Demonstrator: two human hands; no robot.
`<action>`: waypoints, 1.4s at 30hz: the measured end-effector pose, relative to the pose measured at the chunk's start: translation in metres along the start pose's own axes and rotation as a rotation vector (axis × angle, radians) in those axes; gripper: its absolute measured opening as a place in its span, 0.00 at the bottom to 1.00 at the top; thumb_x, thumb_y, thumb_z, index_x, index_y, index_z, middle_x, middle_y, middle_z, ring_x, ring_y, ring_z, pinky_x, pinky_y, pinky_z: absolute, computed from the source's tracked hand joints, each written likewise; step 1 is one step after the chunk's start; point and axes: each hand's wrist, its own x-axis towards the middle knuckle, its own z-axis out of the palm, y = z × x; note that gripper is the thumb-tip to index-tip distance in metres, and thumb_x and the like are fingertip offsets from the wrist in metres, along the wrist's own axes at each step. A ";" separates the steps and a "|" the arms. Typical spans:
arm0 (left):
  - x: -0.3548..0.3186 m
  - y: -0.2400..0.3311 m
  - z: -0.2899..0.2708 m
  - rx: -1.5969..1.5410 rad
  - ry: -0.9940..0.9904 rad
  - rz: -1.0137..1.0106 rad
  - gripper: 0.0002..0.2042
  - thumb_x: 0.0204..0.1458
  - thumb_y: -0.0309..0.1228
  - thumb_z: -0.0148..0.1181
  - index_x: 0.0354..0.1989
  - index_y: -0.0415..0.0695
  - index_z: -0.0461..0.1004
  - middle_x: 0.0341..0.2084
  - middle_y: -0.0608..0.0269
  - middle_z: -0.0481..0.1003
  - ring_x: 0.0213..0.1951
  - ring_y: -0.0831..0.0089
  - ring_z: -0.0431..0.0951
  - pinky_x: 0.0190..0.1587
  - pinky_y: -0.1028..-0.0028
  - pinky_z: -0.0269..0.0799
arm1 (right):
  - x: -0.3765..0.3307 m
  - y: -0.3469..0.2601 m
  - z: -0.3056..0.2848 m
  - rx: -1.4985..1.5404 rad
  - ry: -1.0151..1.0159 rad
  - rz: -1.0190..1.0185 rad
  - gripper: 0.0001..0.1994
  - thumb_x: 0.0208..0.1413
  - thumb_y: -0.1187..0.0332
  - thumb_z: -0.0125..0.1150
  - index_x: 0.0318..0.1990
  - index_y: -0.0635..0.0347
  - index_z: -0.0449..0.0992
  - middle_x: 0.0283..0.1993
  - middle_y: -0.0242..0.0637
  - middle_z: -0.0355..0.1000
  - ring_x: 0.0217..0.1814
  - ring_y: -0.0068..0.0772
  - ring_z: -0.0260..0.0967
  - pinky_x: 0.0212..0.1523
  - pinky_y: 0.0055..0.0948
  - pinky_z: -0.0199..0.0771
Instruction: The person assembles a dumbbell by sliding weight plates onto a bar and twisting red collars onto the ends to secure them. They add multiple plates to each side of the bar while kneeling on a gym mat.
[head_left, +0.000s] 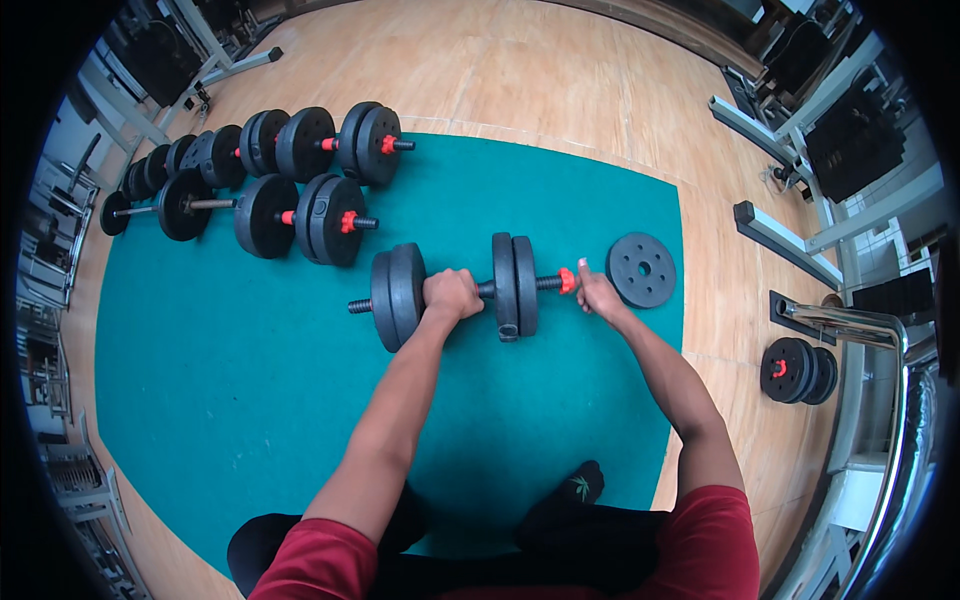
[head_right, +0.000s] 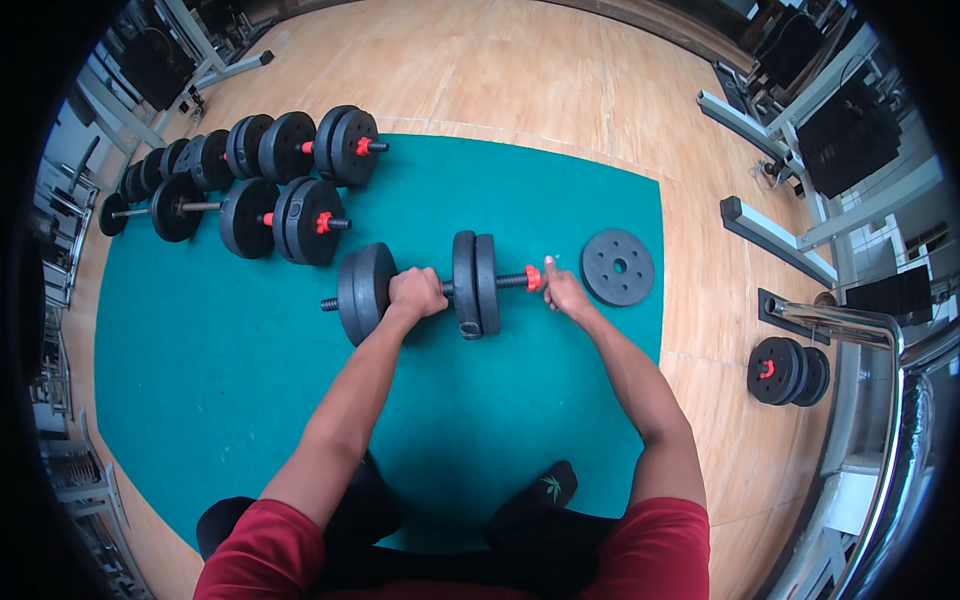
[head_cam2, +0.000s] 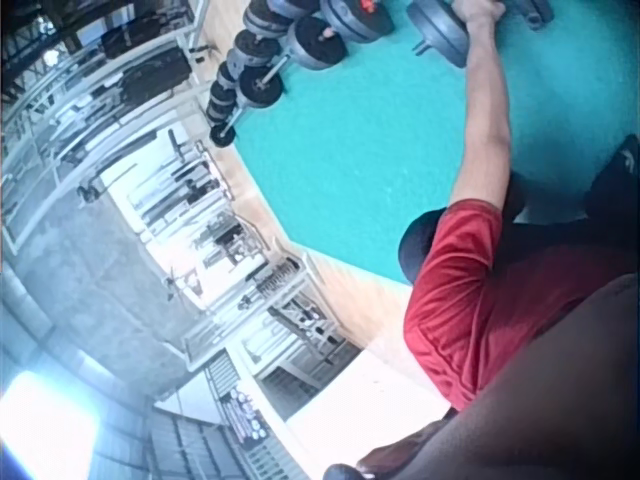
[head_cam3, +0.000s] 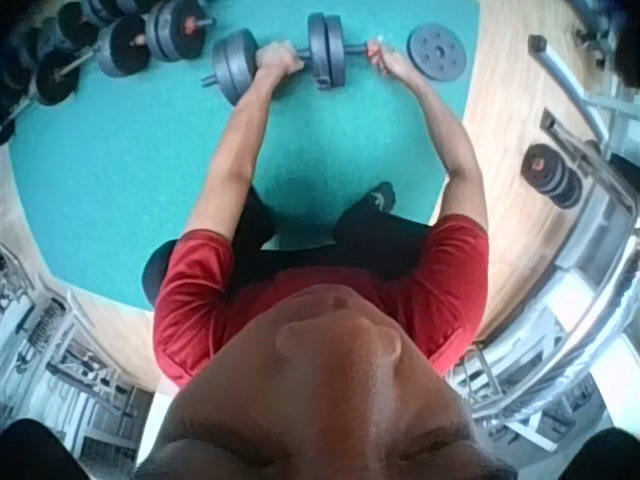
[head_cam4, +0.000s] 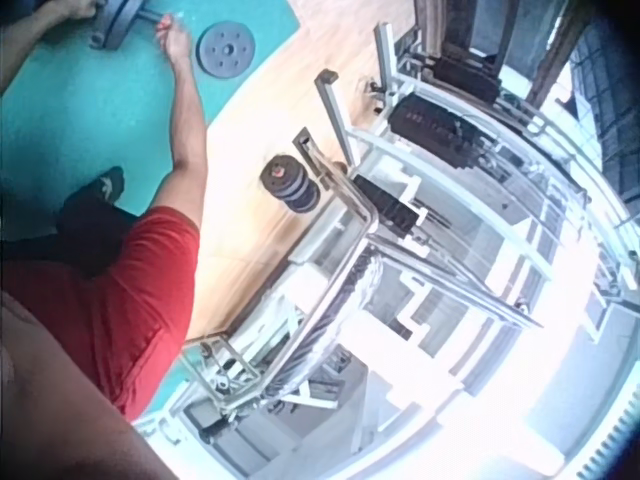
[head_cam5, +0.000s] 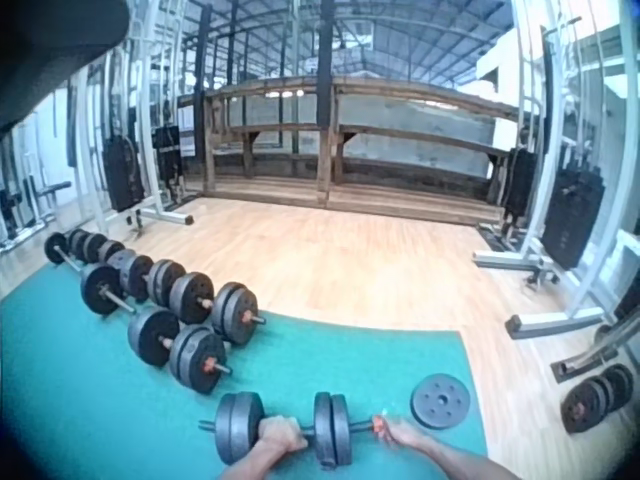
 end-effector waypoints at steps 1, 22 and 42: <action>0.000 -0.002 0.001 0.003 0.002 0.000 0.13 0.41 0.36 0.61 0.36 0.49 0.83 0.37 0.53 0.81 0.42 0.58 0.81 0.44 0.62 0.78 | -0.004 -0.003 0.002 0.100 0.031 -0.023 0.39 0.63 0.35 0.29 0.39 0.66 0.76 0.19 0.29 0.63 0.19 0.23 0.60 0.22 0.27 0.63; -0.001 -0.006 0.003 0.024 0.009 0.025 0.13 0.40 0.35 0.60 0.36 0.48 0.82 0.37 0.52 0.81 0.41 0.57 0.81 0.44 0.62 0.78 | -0.020 -0.013 -0.020 0.145 -0.197 0.063 0.21 0.55 0.73 0.41 0.56 0.52 0.71 0.22 0.22 0.54 0.21 0.17 0.47 0.23 0.23 0.52; -0.001 -0.003 0.001 0.023 -0.016 0.015 0.13 0.42 0.35 0.59 0.37 0.51 0.82 0.38 0.54 0.80 0.43 0.59 0.81 0.45 0.63 0.77 | -0.030 -0.013 -0.012 0.222 -0.267 0.042 0.28 0.57 0.74 0.37 0.66 0.45 0.59 0.22 0.22 0.52 0.21 0.16 0.46 0.21 0.21 0.47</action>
